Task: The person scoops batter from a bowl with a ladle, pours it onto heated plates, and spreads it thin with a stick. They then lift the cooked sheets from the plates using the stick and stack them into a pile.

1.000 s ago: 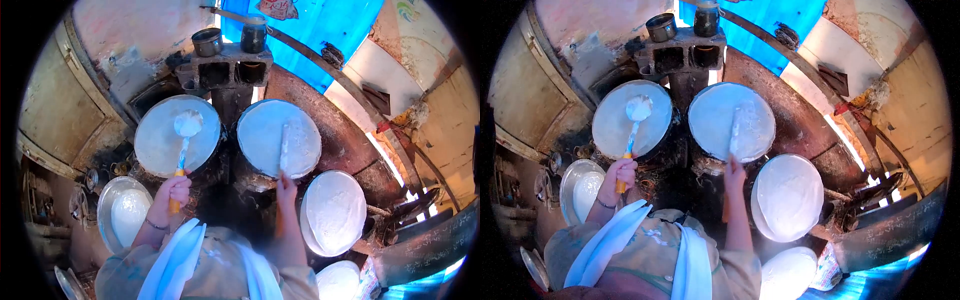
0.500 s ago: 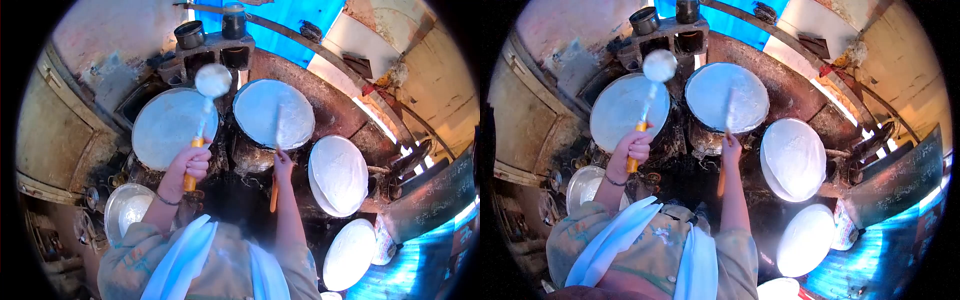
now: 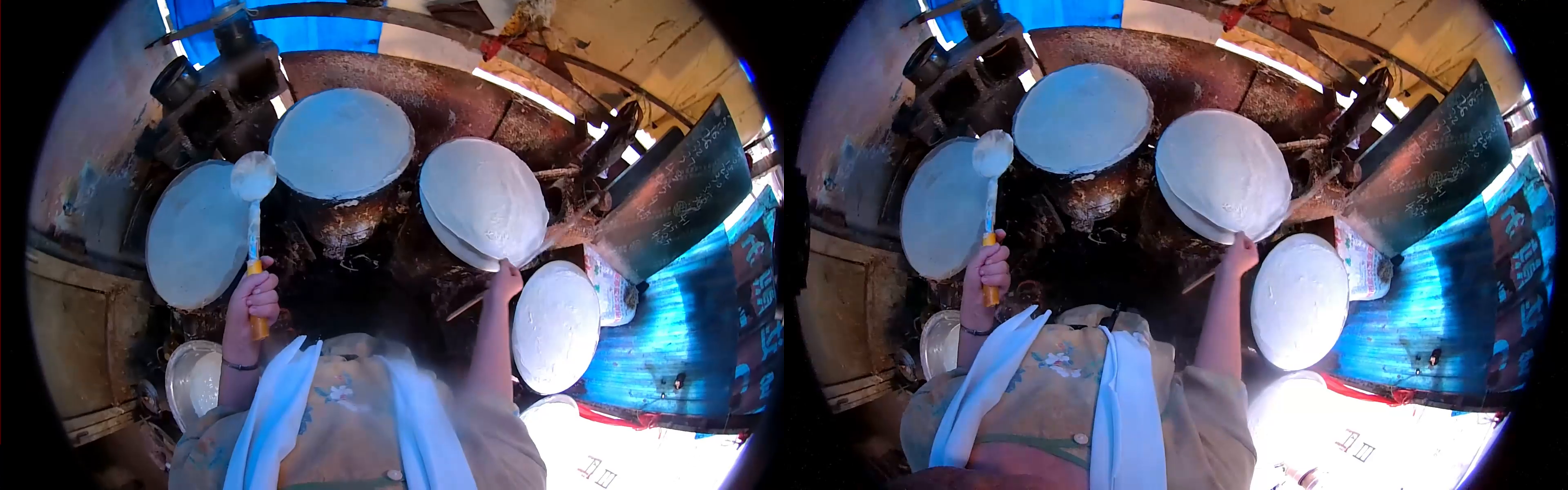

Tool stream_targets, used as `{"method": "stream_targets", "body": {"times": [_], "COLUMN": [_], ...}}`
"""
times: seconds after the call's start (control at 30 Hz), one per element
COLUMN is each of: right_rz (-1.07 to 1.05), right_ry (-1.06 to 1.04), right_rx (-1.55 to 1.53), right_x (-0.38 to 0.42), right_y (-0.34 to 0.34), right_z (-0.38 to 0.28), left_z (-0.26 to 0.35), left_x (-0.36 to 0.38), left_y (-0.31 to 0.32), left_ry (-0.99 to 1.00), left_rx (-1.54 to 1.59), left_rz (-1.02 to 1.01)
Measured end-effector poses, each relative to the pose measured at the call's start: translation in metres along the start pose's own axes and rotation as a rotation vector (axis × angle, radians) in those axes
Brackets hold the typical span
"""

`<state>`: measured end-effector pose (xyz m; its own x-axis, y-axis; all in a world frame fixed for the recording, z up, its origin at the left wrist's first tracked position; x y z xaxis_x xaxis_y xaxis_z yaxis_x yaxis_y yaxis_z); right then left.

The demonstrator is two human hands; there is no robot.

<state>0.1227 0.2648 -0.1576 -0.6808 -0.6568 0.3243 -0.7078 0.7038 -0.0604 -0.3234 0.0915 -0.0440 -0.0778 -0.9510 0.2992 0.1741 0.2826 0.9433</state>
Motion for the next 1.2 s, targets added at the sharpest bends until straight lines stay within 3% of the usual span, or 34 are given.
{"method": "stream_targets", "body": {"times": [0.03,0.13,0.23,0.27,0.33,0.4,0.5,0.53,0.6,0.7,0.83,0.97,1.07,1.2], "right_rz": [0.124,0.129,0.207,0.197,-0.07,-0.064,-0.041,-0.047,-0.089,-0.137,-0.189,-0.102,-0.175,-0.062], "right_ry": [-0.081,0.215,0.225,0.225,0.308,0.234,-0.092,-0.095,-0.291,-0.347,-0.476,-0.31,-0.438,-0.367], "right_rx": [0.017,-0.057,-0.018,-0.021,-0.02,0.044,0.125,0.121,-0.001,-0.059,-0.152,-0.351,-0.318,-0.169], "right_x": [-0.047,-0.067,-0.08,-0.088,-0.1,-0.1,-0.094,-0.077,-0.038,0.018,0.079,0.157,0.166,0.166], "right_y": [-0.012,-0.026,-0.016,-0.014,-0.003,0.0,0.008,0.015,0.031,0.049,0.05,0.027,0.01,-0.051], "right_z": [0.023,0.007,-0.018,-0.02,-0.012,-0.009,-0.026,-0.043,-0.088,-0.123,-0.124,-0.143,-0.145,-0.128], "left_z": [-0.005,-0.013,-0.019,-0.021,-0.027,-0.038,-0.044,-0.046,-0.046,-0.039,-0.027,-0.013,-0.011,-0.028], "left_x": [-0.006,-0.02,-0.027,-0.029,-0.03,-0.03,-0.032,-0.032,-0.027,-0.02,-0.003,0.004,-0.006,-0.042], "left_y": [0.004,0.022,0.04,0.045,0.05,0.049,0.046,0.045,0.042,0.036,0.024,0.007,0.008,0.008], "left_ry": [0.0,-0.034,-0.056,-0.054,-0.043,-0.081,-0.115,-0.121,-0.114,-0.125,-0.148,-0.217,-0.249,-0.463], "left_rx": [0.0,0.004,0.005,0.006,0.005,0.065,0.075,0.09,0.087,0.08,-0.023,-0.168,-0.173,-0.026], "left_rz": [0.006,0.006,-0.015,-0.001,0.01,-0.013,-0.008,-0.015,-0.022,-0.028,0.012,0.041,0.032,-0.04]}}
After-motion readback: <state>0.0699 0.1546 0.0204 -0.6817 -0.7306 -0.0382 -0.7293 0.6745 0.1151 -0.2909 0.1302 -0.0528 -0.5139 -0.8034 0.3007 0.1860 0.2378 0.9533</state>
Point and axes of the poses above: each hand's wrist, its own x-axis away from the middle knuckle, its own y-axis out of the palm, z = x × y, the point moved 5 cm from there along -x, towards the middle knuckle, and after that the axes turned 4 degrees about y, right-handed, at the moved point
